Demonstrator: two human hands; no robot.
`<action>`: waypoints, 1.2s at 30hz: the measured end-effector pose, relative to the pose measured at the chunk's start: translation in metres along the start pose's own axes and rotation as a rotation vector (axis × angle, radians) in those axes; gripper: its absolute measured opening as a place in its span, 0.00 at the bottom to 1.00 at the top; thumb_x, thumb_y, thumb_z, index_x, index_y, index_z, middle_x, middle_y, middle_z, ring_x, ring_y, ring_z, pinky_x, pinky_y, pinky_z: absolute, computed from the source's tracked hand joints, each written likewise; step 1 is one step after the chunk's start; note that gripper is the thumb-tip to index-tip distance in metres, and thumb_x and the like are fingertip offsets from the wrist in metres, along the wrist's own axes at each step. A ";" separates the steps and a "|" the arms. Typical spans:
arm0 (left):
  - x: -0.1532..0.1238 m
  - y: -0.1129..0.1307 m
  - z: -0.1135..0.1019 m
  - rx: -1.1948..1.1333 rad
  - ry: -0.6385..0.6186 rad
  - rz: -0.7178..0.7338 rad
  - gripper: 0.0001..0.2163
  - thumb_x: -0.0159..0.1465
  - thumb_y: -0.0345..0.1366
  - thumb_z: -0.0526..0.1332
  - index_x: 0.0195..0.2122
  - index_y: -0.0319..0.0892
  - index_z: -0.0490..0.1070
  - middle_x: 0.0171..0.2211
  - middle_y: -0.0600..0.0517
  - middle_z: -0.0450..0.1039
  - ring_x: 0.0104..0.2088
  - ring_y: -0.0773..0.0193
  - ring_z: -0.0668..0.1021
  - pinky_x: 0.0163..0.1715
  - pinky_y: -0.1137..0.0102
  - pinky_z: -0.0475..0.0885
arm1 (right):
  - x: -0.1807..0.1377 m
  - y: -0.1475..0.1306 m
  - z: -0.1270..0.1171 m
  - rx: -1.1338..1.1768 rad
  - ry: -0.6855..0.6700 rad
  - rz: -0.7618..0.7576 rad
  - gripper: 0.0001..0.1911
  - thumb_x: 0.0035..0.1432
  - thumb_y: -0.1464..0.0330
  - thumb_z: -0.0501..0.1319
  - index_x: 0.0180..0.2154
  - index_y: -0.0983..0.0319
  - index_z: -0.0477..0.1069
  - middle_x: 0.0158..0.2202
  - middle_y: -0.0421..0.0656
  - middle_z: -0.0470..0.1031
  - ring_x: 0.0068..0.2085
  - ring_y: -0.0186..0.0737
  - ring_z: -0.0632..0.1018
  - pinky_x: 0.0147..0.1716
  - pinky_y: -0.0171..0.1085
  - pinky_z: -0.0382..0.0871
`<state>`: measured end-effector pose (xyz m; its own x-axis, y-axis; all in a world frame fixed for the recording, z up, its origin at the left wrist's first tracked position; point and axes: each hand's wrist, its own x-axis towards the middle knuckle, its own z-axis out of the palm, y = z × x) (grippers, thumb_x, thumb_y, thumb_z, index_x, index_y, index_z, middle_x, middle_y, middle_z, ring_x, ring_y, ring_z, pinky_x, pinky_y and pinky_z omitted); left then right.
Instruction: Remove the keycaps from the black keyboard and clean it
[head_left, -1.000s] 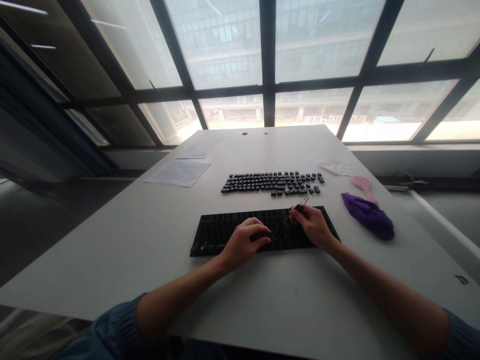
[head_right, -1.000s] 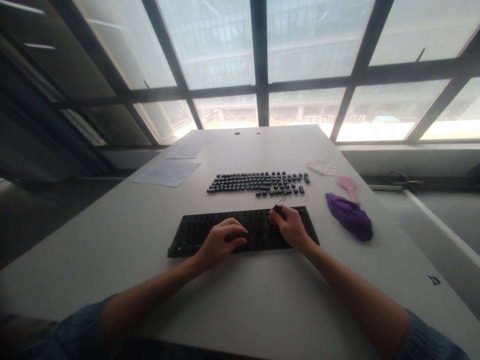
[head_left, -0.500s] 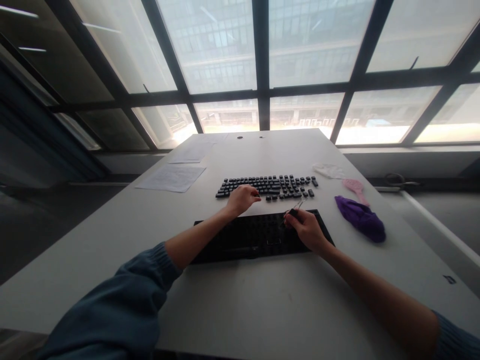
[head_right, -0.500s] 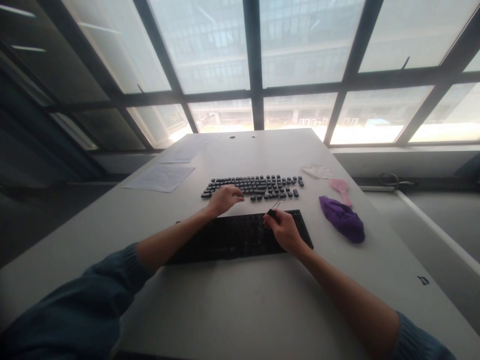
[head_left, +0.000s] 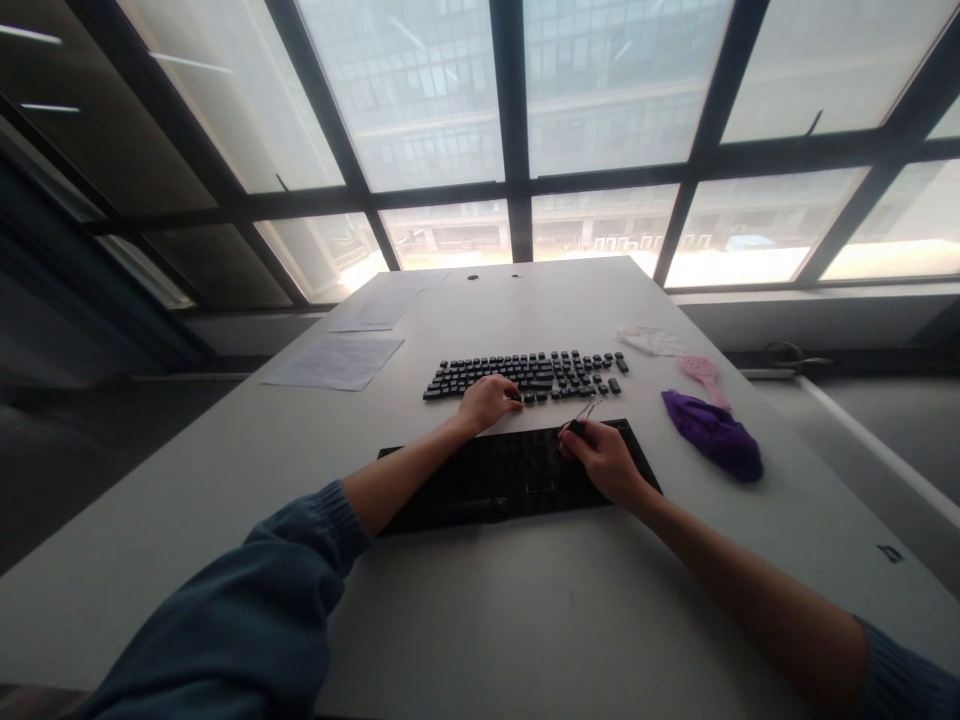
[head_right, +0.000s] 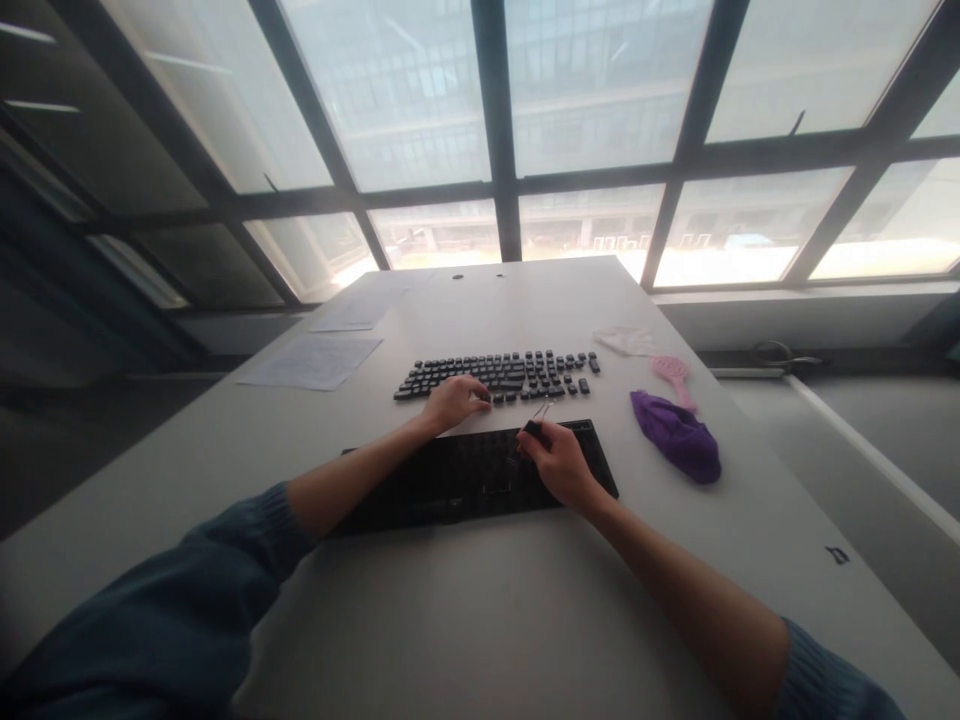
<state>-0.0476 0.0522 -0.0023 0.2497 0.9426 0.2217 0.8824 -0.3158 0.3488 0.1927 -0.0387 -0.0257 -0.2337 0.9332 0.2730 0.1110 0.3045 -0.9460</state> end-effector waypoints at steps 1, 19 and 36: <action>-0.001 0.000 -0.001 -0.003 0.004 0.003 0.11 0.55 0.41 0.70 0.39 0.46 0.81 0.40 0.50 0.79 0.40 0.58 0.78 0.42 0.68 0.71 | 0.000 0.001 0.000 -0.002 0.000 0.000 0.16 0.61 0.55 0.61 0.32 0.62 0.73 0.26 0.42 0.76 0.30 0.42 0.76 0.32 0.37 0.69; -0.030 -0.021 -0.025 0.040 0.101 -0.084 0.09 0.63 0.31 0.59 0.38 0.42 0.80 0.40 0.46 0.77 0.41 0.58 0.78 0.46 0.68 0.71 | 0.000 0.004 0.000 0.030 -0.016 0.008 0.15 0.61 0.56 0.62 0.32 0.62 0.73 0.28 0.44 0.76 0.31 0.42 0.76 0.33 0.38 0.70; -0.018 -0.029 -0.021 -0.044 -0.102 -0.184 0.16 0.63 0.40 0.57 0.26 0.38 0.80 0.19 0.54 0.70 0.23 0.65 0.72 0.28 0.72 0.64 | 0.000 0.000 0.000 0.008 -0.025 -0.013 0.14 0.62 0.59 0.62 0.31 0.63 0.73 0.27 0.42 0.75 0.30 0.40 0.75 0.33 0.37 0.68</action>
<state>-0.0858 0.0419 0.0023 0.1275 0.9902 0.0578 0.8991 -0.1400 0.4148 0.1930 -0.0386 -0.0259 -0.2590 0.9240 0.2814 0.1000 0.3154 -0.9437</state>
